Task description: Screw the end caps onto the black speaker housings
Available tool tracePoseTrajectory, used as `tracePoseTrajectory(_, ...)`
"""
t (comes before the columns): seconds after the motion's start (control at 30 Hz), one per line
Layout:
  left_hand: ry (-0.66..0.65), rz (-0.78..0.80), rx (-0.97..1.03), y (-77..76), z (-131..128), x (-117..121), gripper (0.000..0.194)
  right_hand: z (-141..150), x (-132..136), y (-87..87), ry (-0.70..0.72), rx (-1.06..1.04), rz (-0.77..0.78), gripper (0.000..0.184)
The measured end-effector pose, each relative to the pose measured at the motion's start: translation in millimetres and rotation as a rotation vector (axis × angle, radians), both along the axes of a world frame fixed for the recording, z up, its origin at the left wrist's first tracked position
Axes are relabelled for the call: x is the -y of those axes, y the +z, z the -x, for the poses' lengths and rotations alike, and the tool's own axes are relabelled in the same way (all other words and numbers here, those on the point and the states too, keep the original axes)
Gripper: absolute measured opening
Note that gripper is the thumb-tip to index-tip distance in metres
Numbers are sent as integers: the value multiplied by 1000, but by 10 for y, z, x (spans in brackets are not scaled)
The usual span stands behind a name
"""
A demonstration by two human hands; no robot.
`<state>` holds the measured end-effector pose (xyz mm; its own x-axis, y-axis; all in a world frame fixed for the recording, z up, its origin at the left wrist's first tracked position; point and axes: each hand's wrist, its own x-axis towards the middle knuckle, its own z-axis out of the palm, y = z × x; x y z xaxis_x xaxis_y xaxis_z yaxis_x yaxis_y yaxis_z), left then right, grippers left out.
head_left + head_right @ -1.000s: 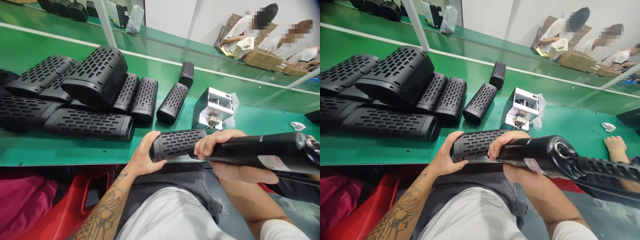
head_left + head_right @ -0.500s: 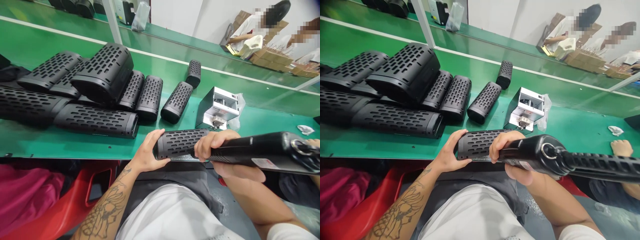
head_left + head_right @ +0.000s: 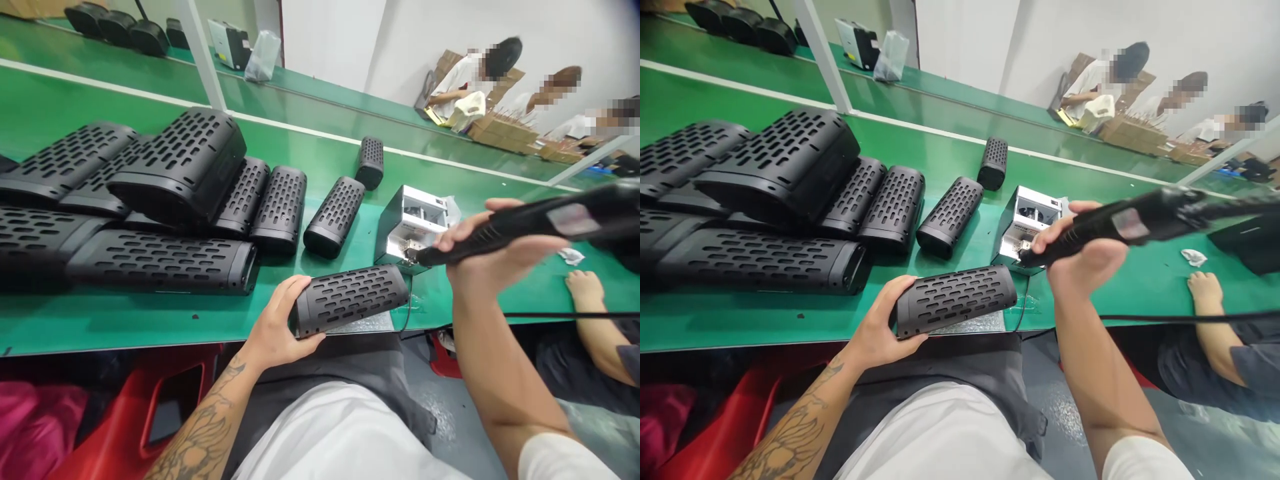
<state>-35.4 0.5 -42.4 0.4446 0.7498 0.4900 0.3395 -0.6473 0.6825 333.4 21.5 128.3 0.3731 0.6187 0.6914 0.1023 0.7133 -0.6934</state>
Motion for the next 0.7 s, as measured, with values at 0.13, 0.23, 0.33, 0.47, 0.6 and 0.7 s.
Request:
tracePoseTrajectory(0.13,10,-3,7,-10,1,-6,110,-314,-408,-214,-290,67,-20,72)
tracePoseTrajectory(0.23,14,-7,12,-15,0,-4,110,-322,-463,-372,-298,62,11,76)
tracePoseTrajectory(0.33,26,-6,-4,-20,-2,-2,111,-285,-388,-419,-292,45,13,74)
tracePoseTrajectory(0.47,25,-10,-15,-22,-3,-5,109,-242,-292,-353,-293,32,54,80)
tracePoseTrajectory(0.6,21,3,-32,-29,4,-13,115,-61,-112,-115,-252,-60,59,83)
tracePoseTrajectory(0.7,17,19,-53,-29,7,-18,122,212,219,155,-19,-140,60,78)
